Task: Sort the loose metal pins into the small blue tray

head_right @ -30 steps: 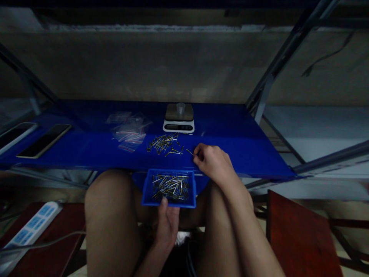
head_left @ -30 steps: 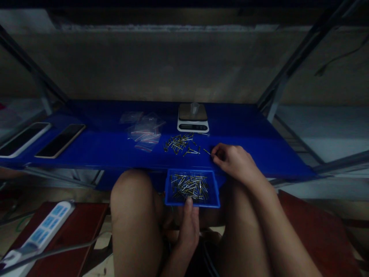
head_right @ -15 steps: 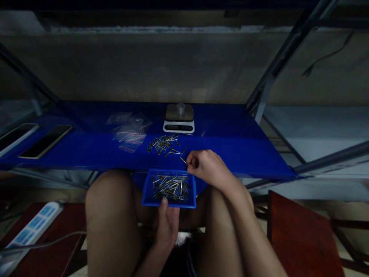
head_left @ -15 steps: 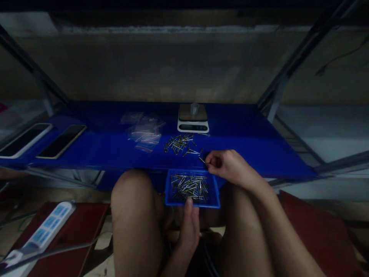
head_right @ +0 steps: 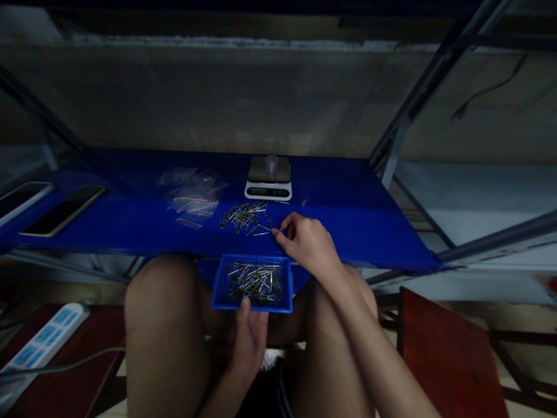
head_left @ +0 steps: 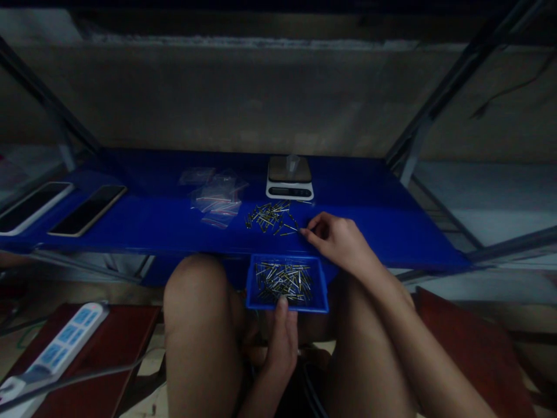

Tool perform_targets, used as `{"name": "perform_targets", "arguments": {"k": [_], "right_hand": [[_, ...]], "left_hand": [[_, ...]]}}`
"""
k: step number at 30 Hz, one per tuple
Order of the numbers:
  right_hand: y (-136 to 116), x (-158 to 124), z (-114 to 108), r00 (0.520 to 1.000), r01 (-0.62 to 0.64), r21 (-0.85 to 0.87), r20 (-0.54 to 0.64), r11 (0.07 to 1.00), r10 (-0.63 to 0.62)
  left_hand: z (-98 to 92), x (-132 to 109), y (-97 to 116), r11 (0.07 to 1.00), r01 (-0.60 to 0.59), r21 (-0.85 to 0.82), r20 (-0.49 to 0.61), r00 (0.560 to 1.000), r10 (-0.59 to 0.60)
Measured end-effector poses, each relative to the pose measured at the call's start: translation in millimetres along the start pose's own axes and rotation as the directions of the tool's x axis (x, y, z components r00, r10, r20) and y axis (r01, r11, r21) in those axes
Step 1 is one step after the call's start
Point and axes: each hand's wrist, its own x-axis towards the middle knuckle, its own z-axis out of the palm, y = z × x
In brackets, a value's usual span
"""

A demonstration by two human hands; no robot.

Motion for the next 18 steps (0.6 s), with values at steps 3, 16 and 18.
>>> {"name": "perform_targets", "arguments": {"k": [3,16,18], "right_hand": [[-10.7,5.6,6.3,1.0,-0.019,-0.124,0.011,0.992,0.021],[13.4,7.0,-2.3,0.999,-0.026,-0.227,0.037,0.973,0.035],[17.2,5.9,-4.1,0.997,-0.032,-0.192,0.062,0.981,0.044]], "left_hand": [[3.1,-3.0,2.3,0.999,0.029,-0.04,-0.007,1.0,-0.03],[-1.2,0.4,-1.3,0.999,0.039,-0.007,-0.021,0.999,-0.039],[-1.1,0.2,-1.5,0.999,0.033,-0.005,-0.015,0.999,-0.033]]}}
